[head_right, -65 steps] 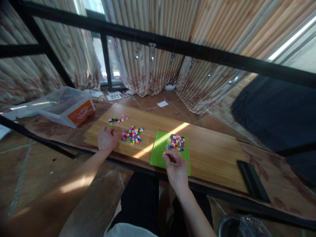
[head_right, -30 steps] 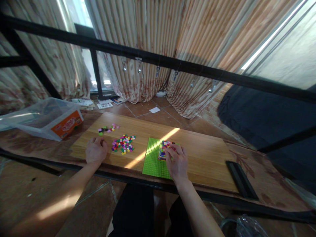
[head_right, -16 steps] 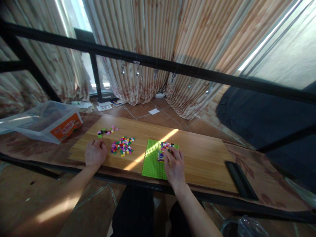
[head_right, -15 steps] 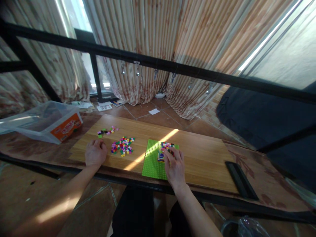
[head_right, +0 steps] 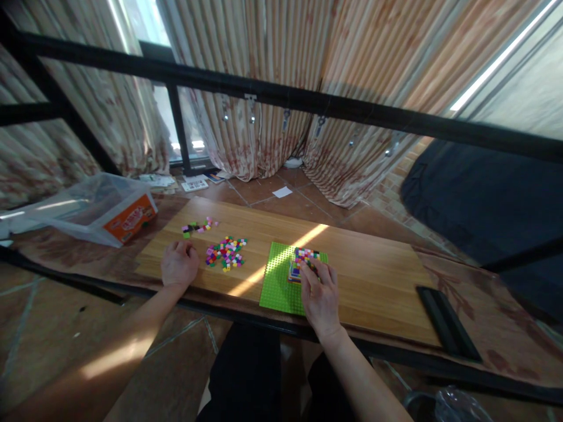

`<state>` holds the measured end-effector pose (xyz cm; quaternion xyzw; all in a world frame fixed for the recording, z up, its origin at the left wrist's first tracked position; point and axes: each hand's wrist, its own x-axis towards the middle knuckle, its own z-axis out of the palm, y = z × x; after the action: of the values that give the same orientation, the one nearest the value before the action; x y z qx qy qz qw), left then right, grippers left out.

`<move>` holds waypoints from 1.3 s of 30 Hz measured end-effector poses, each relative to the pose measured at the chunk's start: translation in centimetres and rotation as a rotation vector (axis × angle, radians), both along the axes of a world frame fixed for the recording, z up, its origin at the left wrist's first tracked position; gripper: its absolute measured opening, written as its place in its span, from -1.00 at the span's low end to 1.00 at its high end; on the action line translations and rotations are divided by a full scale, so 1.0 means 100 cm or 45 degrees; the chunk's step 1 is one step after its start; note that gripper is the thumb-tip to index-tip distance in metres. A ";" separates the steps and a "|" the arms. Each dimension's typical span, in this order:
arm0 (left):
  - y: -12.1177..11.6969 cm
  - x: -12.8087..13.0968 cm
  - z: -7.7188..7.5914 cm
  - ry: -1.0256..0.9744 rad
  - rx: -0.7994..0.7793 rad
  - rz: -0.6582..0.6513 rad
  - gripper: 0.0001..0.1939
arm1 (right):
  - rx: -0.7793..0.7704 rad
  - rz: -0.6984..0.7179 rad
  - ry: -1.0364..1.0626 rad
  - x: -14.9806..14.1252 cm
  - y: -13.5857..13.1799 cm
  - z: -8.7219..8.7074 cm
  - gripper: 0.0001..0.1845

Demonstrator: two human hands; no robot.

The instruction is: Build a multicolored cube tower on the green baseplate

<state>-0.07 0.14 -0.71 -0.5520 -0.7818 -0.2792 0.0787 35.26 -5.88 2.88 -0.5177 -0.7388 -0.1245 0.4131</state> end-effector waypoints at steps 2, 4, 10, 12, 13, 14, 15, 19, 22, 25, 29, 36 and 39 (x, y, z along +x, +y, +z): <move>0.000 0.000 0.001 0.014 -0.008 0.003 -0.74 | -0.008 0.003 -0.006 0.001 -0.001 0.000 -0.76; -0.001 0.000 0.001 0.030 -0.015 -0.003 -0.74 | -0.015 0.001 -0.022 0.002 -0.001 0.000 -0.76; 0.000 -0.002 -0.003 0.028 -0.007 -0.013 -0.73 | -0.031 -0.024 -0.102 0.003 -0.001 0.001 -0.75; 0.001 -0.002 -0.004 0.025 0.004 -0.010 -0.73 | -0.026 -0.025 -0.130 0.003 0.000 0.002 -0.74; 0.001 -0.002 -0.003 0.023 0.004 -0.011 -0.73 | -0.033 -0.018 -0.148 0.003 0.000 0.002 -0.73; 0.000 -0.002 -0.002 0.022 0.000 -0.014 -0.72 | -0.045 -0.009 -0.163 0.003 0.001 0.003 -0.72; 0.000 -0.002 -0.001 0.020 -0.006 -0.019 -0.72 | -0.060 0.002 -0.171 0.003 0.002 0.003 -0.72; -0.001 -0.002 0.004 0.000 -0.013 -0.035 -0.71 | -0.129 0.010 -0.068 0.001 0.005 0.005 -0.72; -0.001 -0.002 0.005 -0.014 0.000 -0.040 -0.70 | -0.175 0.002 0.094 -0.001 0.007 0.008 -0.71; 0.000 -0.003 0.004 -0.009 0.011 -0.039 -0.70 | -0.203 -0.004 0.237 -0.003 0.006 0.016 -0.69; 0.000 -0.003 0.004 0.002 0.006 -0.047 -0.71 | -0.187 0.035 0.358 -0.017 -0.005 0.031 -0.72; -0.002 0.000 0.005 -0.032 -0.026 -0.041 -0.70 | -0.438 0.327 0.341 -0.087 -0.028 0.020 -0.77; -0.002 0.000 0.004 -0.053 -0.030 -0.040 -0.71 | -0.524 0.299 0.271 -0.110 -0.018 -0.002 -0.76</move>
<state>-0.04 -0.10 -0.31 -0.5593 -0.7776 -0.2825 0.0514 24.23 -7.68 2.68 -0.5119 -0.7558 0.1325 0.3862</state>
